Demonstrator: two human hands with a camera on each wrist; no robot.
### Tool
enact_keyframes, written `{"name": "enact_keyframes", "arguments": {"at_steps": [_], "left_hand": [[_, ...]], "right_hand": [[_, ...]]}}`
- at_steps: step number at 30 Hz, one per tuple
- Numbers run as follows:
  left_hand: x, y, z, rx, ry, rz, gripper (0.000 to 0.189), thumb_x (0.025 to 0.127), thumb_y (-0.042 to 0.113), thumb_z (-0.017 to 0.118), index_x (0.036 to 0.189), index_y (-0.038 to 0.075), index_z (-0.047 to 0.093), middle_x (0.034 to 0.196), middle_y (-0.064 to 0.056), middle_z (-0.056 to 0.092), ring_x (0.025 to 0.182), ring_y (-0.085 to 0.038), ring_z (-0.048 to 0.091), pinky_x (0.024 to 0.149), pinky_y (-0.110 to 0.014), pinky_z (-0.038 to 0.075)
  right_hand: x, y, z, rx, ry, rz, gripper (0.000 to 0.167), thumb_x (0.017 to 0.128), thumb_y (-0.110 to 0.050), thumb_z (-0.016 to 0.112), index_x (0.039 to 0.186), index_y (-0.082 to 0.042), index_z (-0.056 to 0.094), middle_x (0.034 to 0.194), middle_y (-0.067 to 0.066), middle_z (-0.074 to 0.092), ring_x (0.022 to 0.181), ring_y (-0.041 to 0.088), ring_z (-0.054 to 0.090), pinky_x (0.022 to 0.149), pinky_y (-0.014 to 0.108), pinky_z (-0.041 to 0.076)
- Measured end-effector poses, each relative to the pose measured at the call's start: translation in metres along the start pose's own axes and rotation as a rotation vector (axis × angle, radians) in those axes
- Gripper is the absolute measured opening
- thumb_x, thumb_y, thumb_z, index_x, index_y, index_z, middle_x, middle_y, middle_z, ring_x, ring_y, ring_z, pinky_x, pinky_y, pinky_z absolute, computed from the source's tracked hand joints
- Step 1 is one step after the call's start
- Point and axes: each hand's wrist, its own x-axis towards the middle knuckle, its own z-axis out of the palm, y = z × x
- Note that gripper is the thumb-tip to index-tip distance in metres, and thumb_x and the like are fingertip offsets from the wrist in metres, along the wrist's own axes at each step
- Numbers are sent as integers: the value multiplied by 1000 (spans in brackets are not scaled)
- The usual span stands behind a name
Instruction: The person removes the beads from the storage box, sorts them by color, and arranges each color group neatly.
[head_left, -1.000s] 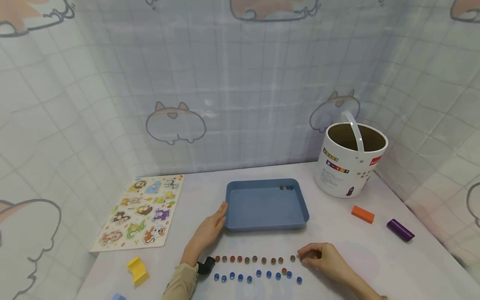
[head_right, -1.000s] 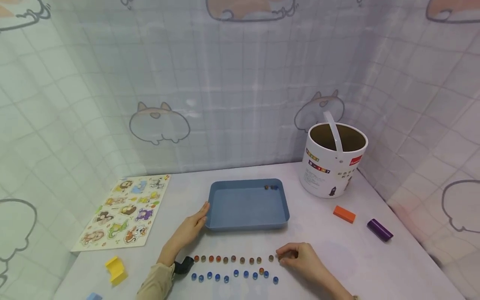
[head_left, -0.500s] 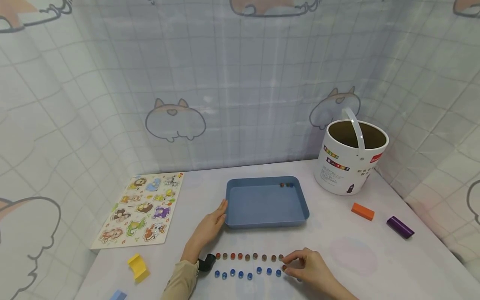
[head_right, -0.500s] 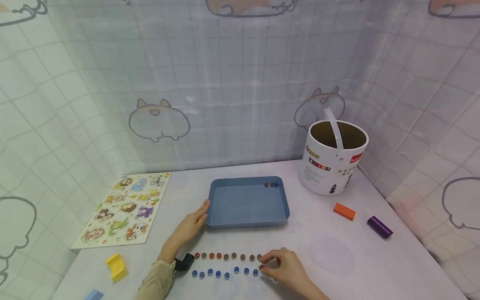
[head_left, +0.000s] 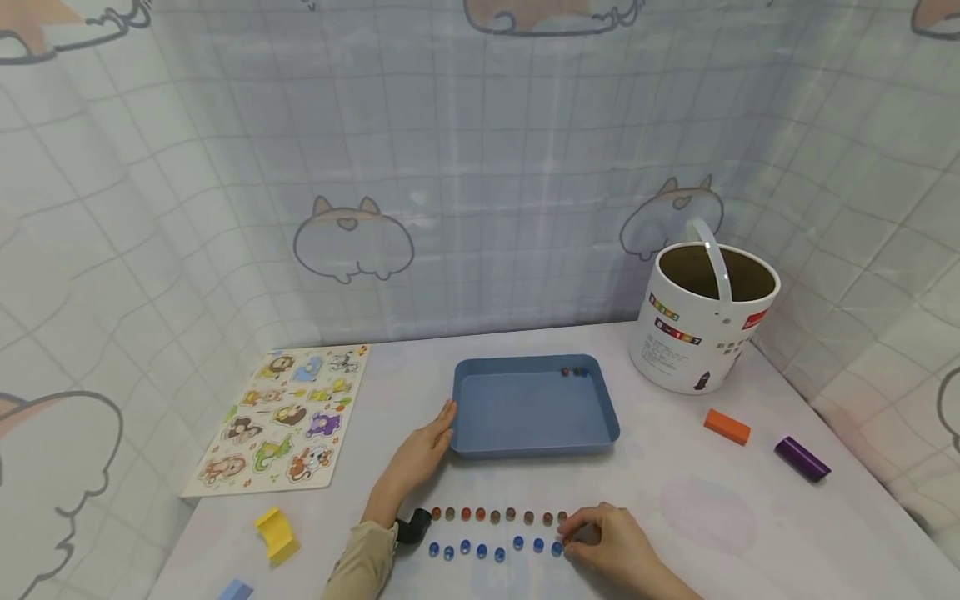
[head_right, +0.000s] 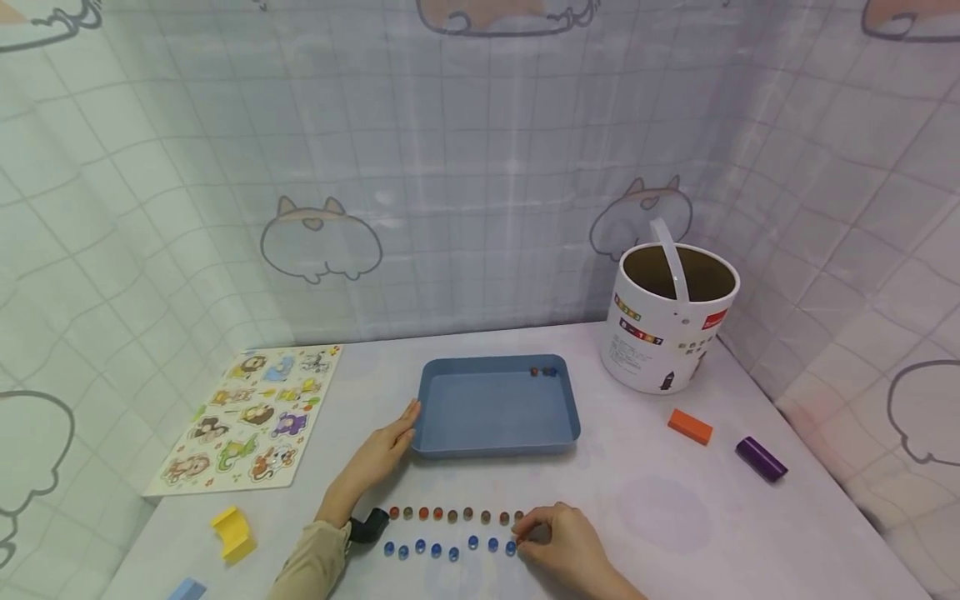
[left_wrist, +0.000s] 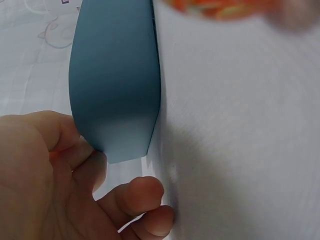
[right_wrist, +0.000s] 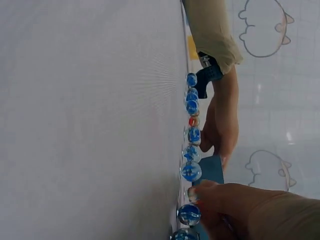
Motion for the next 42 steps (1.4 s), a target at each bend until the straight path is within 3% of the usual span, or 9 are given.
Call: {"name": "enact_keyframes", "arguments": {"at_steps": [4, 10, 16, 22, 26, 33, 42], "left_hand": [[1, 0, 1, 4, -6, -1, 50, 103, 20, 46, 150, 7, 34, 158, -6, 29, 144, -23, 33, 117, -44, 31], [1, 1, 1, 15, 14, 24, 50, 102, 17, 47, 149, 4, 35, 157, -10, 31, 142, -28, 36, 115, -47, 33], [1, 0, 2, 33, 24, 2, 49, 103, 20, 46, 149, 8, 35, 157, -5, 31, 142, -25, 37, 116, -45, 34], [0, 0, 1, 17, 19, -1, 49, 103, 21, 45, 150, 9, 35, 157, -6, 31, 143, -25, 36, 116, -44, 33], [0, 0, 0, 13, 14, 3, 50, 103, 20, 45, 150, 8, 35, 157, -7, 31, 143, -25, 36, 116, -45, 33], [-1, 1, -1, 11, 6, -2, 50, 103, 19, 45, 150, 8, 34, 158, -7, 30, 143, -26, 35, 116, -46, 32], [0, 0, 1, 12, 13, -5, 50, 103, 19, 45, 150, 8, 33, 158, -6, 29, 144, -25, 34, 117, -45, 32]], "right_hand": [[0, -1, -10, 96, 12, 47, 13, 74, -15, 81, 86, -19, 77, 78, -8, 69, 57, -2, 39, 50, 18, 36], [4, 7, -46, 171, 113, 135, 17, 77, -18, 80, 92, -13, 77, 84, -2, 75, 59, 0, 41, 52, 17, 35], [10, 36, -68, 209, 38, 131, 24, 78, -17, 79, 99, -6, 75, 91, 4, 76, 63, 0, 45, 54, 18, 38], [13, 52, -71, 244, -78, 142, 29, 79, -16, 77, 104, -1, 73, 92, 8, 74, 63, 2, 44, 53, 19, 36], [12, 55, -65, 217, -114, 155, 26, 80, -16, 77, 103, -5, 73, 96, 6, 73, 68, 3, 45, 57, 19, 35], [14, 54, -55, 114, -118, 157, 20, 78, -21, 79, 97, -17, 75, 95, -2, 72, 70, 3, 46, 58, 19, 37], [26, 44, -80, 181, -72, 98, 30, 80, -16, 76, 107, -5, 72, 100, 11, 73, 66, 3, 45, 53, 19, 38]]}}
